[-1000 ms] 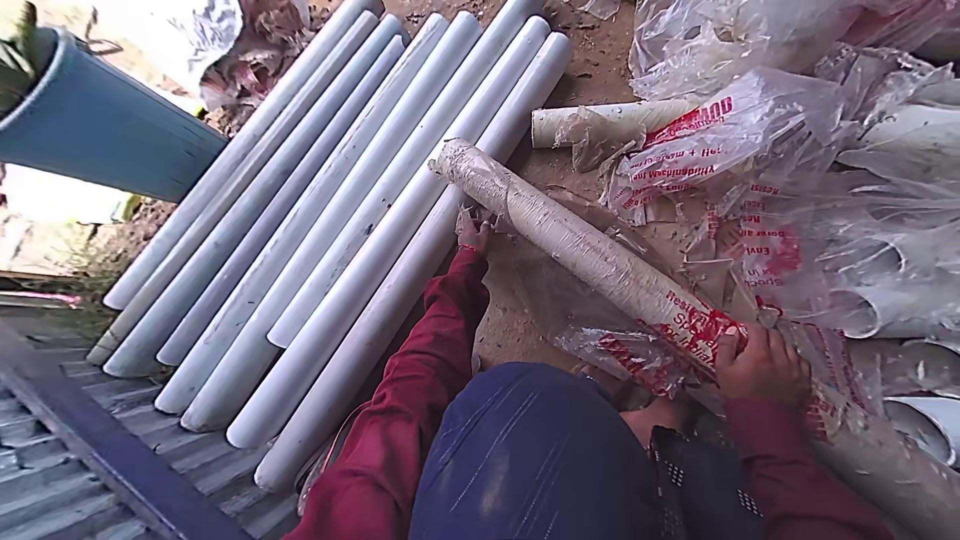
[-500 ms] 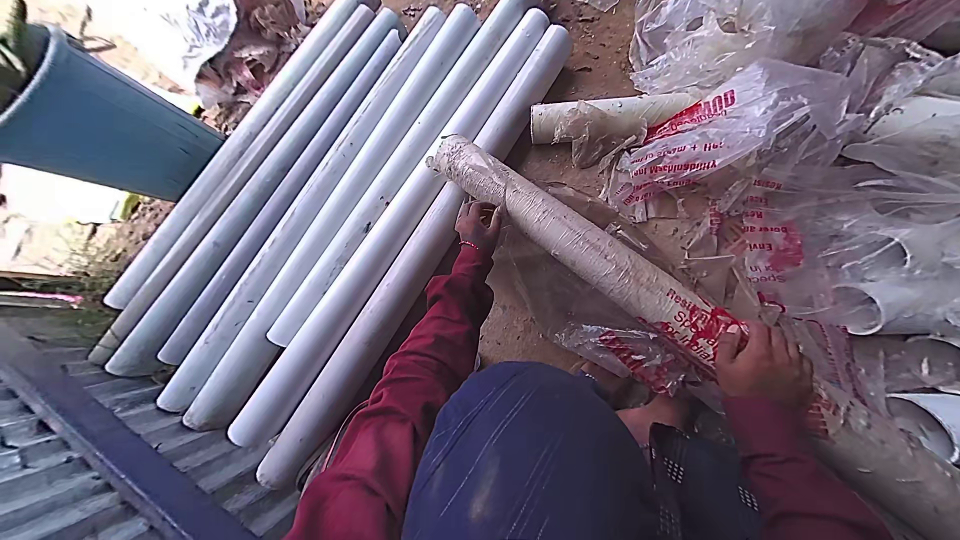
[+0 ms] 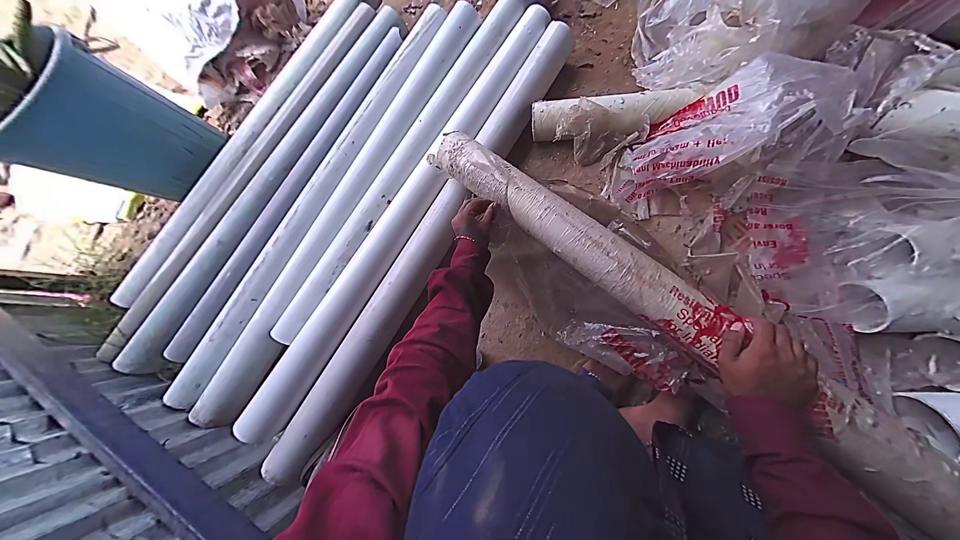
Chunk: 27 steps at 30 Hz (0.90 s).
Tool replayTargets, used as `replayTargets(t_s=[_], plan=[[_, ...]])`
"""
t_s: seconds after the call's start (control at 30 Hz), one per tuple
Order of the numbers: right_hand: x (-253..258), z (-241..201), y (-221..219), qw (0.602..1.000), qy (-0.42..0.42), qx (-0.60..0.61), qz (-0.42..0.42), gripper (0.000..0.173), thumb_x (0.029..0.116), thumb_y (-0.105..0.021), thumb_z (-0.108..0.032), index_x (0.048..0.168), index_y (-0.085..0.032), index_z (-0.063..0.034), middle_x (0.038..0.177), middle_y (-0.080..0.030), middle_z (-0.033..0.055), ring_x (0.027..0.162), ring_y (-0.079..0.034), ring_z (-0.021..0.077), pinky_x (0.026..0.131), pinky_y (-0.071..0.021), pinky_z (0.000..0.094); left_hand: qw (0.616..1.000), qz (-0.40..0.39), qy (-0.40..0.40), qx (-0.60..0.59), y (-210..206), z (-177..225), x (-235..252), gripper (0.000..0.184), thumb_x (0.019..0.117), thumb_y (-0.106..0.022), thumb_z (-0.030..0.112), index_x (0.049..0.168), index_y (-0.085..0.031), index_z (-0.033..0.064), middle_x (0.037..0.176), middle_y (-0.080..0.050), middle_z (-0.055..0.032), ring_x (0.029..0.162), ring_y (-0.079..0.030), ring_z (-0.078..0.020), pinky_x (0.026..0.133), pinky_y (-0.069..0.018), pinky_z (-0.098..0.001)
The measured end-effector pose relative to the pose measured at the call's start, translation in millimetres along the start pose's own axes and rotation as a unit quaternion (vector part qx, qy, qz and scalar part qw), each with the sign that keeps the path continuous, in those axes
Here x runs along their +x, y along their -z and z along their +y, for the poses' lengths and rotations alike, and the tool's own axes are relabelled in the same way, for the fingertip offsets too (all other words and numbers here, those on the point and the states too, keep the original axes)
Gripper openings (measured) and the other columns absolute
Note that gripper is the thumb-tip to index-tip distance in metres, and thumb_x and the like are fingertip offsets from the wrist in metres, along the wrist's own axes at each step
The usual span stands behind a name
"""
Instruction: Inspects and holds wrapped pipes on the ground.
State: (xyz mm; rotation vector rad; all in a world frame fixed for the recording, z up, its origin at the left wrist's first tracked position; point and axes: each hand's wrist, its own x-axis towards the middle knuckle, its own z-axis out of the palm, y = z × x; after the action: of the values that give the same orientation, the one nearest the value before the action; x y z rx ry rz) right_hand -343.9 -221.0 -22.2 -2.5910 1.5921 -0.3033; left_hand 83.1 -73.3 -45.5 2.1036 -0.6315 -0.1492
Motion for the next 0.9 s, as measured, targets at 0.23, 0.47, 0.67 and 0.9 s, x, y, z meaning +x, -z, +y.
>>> replayTargets(t_s=[0.23,0.47,0.67,0.9], plan=[[-0.7,-1.3,0.6,1.000,-0.001,-0.001,0.000,0.053,0.1013,-0.040,-0.033,0.120,-0.065,0.0109,0.122,-0.065,0.0376,0.116,-0.062,0.0582,0.093,-0.0453,0.0704,1.000,-0.017,-0.011,0.017,-0.1,0.3,0.0,0.033,0.0950,-0.074,0.018,0.112,-0.069,-0.0098,0.111,-0.071,-0.0257,0.103,-0.070,-0.0309,0.097,-0.0538,-0.0412],[-0.9,-1.2,-0.9,1.000,-0.002,0.003,0.008,0.053,0.1013,-0.040,-0.032,0.120,-0.064,0.0115,0.120,-0.065,0.0388,0.113,-0.062,0.0596,0.091,-0.0447,0.0709,1.000,-0.015,0.018,0.016,-0.7,-2.3,1.9,0.026,0.0983,-0.066,0.010,0.115,-0.069,-0.0096,0.116,-0.070,-0.0259,0.106,-0.071,-0.0308,0.099,-0.0537,-0.0401],[-1.2,-2.2,0.6,1.000,0.001,-0.001,0.012,0.052,0.1012,-0.040,-0.032,0.119,-0.064,0.0110,0.118,-0.065,0.0382,0.112,-0.063,0.0580,0.091,-0.0453,0.0702,0.993,-0.005,-0.113,0.044,-2.3,-4.0,-6.0,0.023,0.0932,-0.070,0.007,0.108,-0.070,-0.0104,0.116,-0.069,-0.0288,0.105,-0.069,-0.0376,0.096,-0.0553,-0.0459],[-1.5,-2.4,1.8,1.000,0.002,-0.001,0.006,0.051,0.1014,-0.041,-0.031,0.119,-0.064,0.0113,0.118,-0.065,0.0384,0.111,-0.063,0.0589,0.091,-0.0450,0.0705,0.986,0.008,-0.150,0.064,-5.8,-9.8,-6.8,0.021,0.0916,-0.072,0.007,0.106,-0.072,-0.0091,0.115,-0.070,-0.0283,0.105,-0.071,-0.0395,0.097,-0.0553,-0.0483]])
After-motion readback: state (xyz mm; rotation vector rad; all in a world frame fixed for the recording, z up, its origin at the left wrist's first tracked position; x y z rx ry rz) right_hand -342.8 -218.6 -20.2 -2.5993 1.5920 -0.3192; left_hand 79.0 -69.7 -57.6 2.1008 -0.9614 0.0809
